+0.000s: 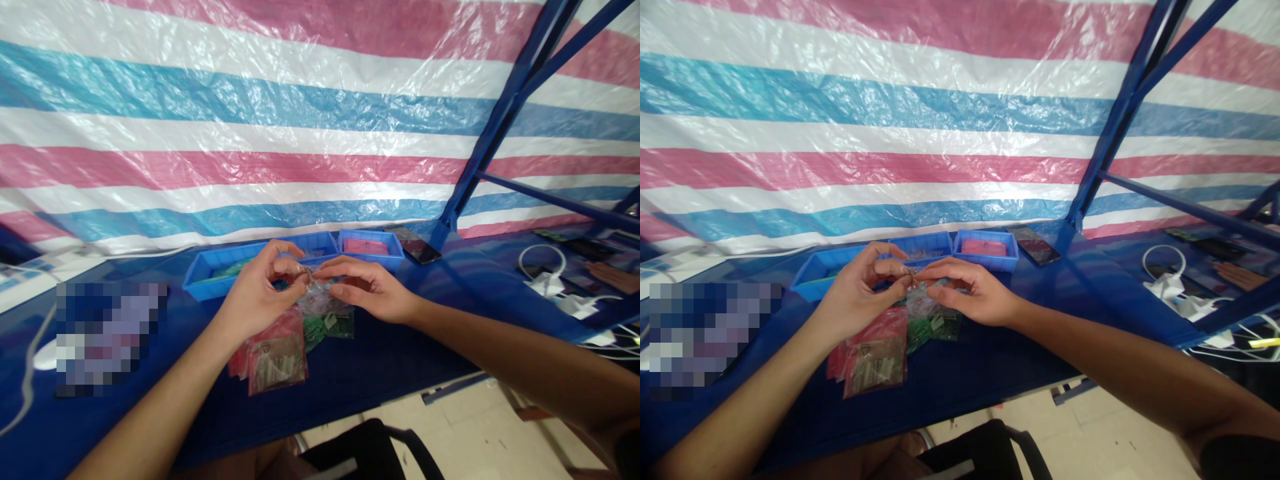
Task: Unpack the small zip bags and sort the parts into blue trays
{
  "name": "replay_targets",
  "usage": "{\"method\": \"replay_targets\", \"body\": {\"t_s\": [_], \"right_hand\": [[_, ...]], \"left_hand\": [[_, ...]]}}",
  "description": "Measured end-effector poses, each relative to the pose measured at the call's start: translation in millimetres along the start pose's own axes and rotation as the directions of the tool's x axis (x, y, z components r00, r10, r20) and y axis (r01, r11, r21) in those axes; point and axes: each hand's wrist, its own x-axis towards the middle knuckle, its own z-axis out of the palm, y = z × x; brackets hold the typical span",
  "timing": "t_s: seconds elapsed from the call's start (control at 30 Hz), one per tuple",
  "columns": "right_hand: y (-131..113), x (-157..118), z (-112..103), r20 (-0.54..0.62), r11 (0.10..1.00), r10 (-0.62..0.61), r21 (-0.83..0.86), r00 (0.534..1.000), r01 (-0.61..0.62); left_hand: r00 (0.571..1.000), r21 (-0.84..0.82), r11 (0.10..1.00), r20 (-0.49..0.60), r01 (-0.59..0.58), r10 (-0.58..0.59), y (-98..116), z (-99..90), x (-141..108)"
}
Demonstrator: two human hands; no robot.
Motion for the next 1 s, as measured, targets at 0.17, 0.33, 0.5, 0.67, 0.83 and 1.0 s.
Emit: {"method": "replay_targets", "body": {"t_s": [0.17, 0.33, 0.5, 0.67, 0.83, 1.0], "right_hand": [[-0.5, 1.1, -1.9, -0.005, 0.994, 0.081, 0.073, 0.997, -0.081], [0.8, 4.0, -4.6, -0.039, 0.957, 0.203, 0.218, 0.978, -0.19], [1.3, 6.2, -4.4, -0.047, 0.871, 0.301, 0.419, 0.952, -0.255], [-2.1, 6.0, -4.9, 0.011, 0.834, 0.343, 0.456, 0.939, -0.31], [-1.2, 4.8, -5.8, 0.005, 0.844, 0.336, 0.443, 0.942, -0.303], [-0.2, 4.2, -5.9, 0.028, 0.848, 0.333, 0.429, 0.942, -0.312]], "left_hand": [[0.998, 0.134, 0.991, 0.05, -0.032, 0.025, 4.6, -3.7, -1.8], [0.982, 0.326, 0.927, 0.07, -0.186, 0.173, 11.2, -6.3, -0.8], [0.946, 0.363, 0.874, 0.104, -0.324, 0.307, 7.4, -6.9, 1.5], [0.964, 0.383, 0.893, -0.02, -0.236, 0.264, 3.5, -8.1, 2.6], [0.959, 0.378, 0.922, -0.282, 0.085, 0.027, 0.9, -9.4, 3.5], [0.944, 0.527, 0.833, -0.331, 0.169, 0.017, -4.6, -14.3, 5.1]]}}
